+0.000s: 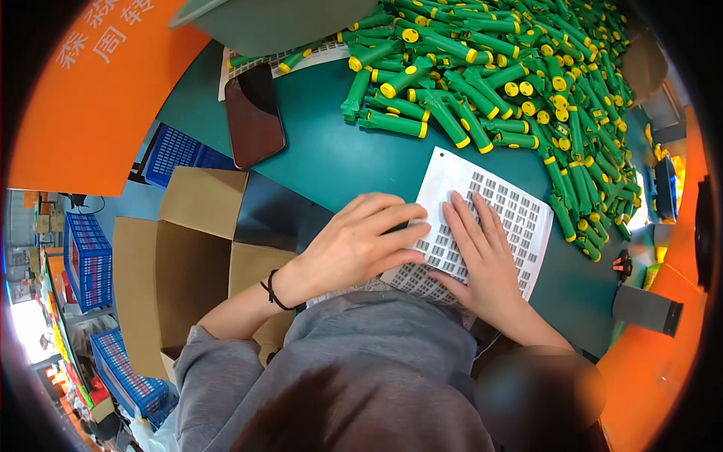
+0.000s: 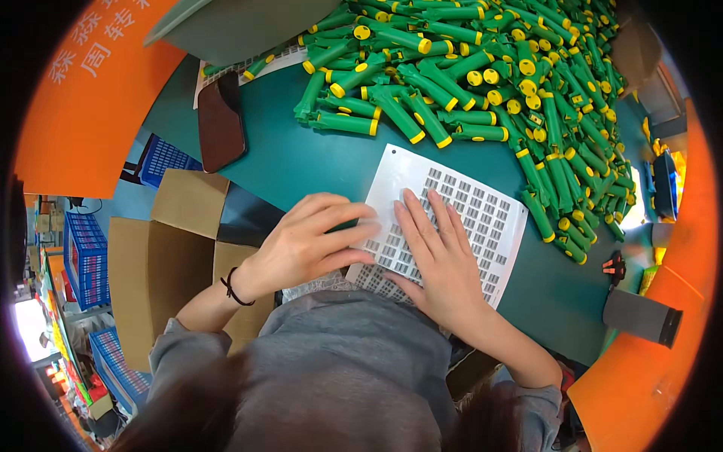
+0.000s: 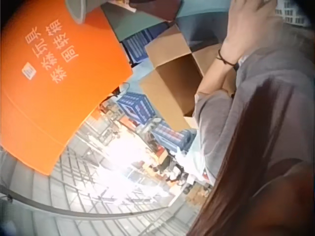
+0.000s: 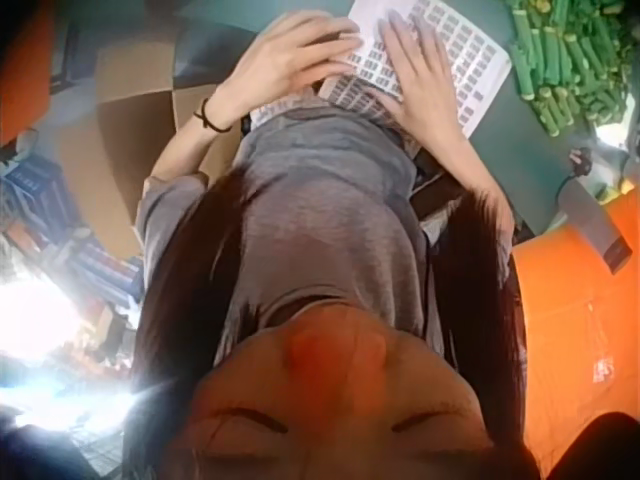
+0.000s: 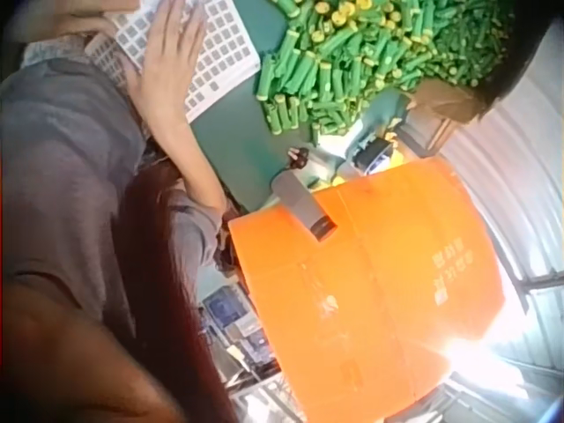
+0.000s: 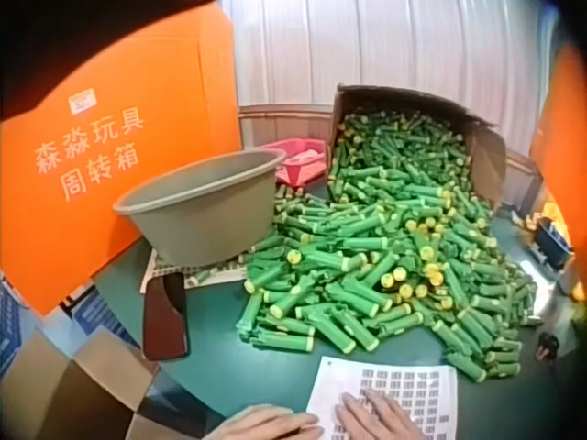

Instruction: Peeling small stickers from a sheet and applying them to green cylindrical toy parts at a factory workbench.

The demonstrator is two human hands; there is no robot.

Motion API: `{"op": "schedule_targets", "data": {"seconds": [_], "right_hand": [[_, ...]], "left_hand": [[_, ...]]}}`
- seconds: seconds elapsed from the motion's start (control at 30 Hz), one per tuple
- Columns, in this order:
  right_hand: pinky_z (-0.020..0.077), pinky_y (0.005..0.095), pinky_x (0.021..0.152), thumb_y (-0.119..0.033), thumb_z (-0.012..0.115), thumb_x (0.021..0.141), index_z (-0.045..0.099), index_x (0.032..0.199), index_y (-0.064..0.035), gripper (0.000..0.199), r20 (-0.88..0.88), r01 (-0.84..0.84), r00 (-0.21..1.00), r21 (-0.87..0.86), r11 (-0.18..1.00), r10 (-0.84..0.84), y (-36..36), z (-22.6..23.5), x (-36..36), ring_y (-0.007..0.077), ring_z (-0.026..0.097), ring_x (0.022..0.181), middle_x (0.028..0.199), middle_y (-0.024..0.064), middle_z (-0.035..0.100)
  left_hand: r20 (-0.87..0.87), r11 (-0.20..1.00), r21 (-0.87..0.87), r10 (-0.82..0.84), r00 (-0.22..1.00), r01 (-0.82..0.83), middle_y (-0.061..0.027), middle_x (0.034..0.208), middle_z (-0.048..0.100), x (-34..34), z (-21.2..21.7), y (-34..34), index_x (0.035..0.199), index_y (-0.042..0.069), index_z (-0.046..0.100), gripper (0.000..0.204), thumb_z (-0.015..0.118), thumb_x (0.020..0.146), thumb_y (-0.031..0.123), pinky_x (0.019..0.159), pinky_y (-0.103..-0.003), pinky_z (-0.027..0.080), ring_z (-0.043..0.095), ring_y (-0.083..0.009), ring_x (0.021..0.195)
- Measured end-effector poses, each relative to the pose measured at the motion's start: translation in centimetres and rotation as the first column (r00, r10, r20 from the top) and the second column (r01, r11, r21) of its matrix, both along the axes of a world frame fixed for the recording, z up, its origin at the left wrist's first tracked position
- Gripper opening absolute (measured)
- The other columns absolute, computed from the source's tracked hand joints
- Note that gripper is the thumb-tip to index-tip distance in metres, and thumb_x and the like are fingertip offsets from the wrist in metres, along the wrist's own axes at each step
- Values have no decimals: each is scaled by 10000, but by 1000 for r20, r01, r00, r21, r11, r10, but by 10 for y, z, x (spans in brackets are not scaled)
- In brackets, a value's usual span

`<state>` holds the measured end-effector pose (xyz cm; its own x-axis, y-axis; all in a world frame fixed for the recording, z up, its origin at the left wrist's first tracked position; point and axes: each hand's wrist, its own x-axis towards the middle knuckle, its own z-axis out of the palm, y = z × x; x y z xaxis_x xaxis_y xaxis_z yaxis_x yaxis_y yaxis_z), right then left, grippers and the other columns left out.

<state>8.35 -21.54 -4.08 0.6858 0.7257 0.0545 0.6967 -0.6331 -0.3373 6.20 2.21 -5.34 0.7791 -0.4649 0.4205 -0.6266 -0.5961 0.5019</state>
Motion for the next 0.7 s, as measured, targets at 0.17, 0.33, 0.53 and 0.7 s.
{"op": "schedule_targets", "data": {"seconds": [0.17, 0.33, 0.53, 0.7], "right_hand": [[215, 500, 1154, -347, 762, 758, 314, 1470, -6, 907, 9, 20, 1000, -64, 998, -19, 2, 2, -8, 396, 245, 1427, 1534, 167, 305], [228, 482, 1150, -300, 704, 824, 326, 1472, -19, 801, -49, -2, 999, -68, 998, -1, -2, 5, -21, 363, 261, 1430, 1544, 142, 306], [322, 435, 1113, -355, 687, 837, 418, 1436, -65, 718, 35, 64, 997, -14, 998, -63, 1, 0, -14, 304, 369, 1380, 1502, 89, 395], [313, 449, 1111, -293, 723, 803, 417, 1435, -52, 742, -13, 57, 998, 23, 998, -56, 0, 1, -13, 336, 365, 1379, 1494, 116, 406]], "left_hand": [[2, 995, -84, 52, 999, -52, -67, 1154, 622, -13, -8, -7, 1073, 59, 674, 392, 799, 728, 199, 856, -367, 494, 581, -264, 1004], [1, 991, -120, 51, 999, -50, -68, 1147, 628, -28, -11, -9, 1069, 47, 683, 386, 800, 725, 178, 848, -365, 497, 587, -255, 966], [117, 992, -114, 69, 991, -56, -32, 1124, 639, -16, -28, -9, 1076, 70, 704, 375, 792, 718, 140, 772, -322, 484, 582, -201, 906], [394, 998, 0, -58, 917, 63, -27, 1076, 671, -14, -37, 1, 1006, 59, 739, 321, 710, 689, 105, 732, -296, 480, 580, -153, 846]]}}
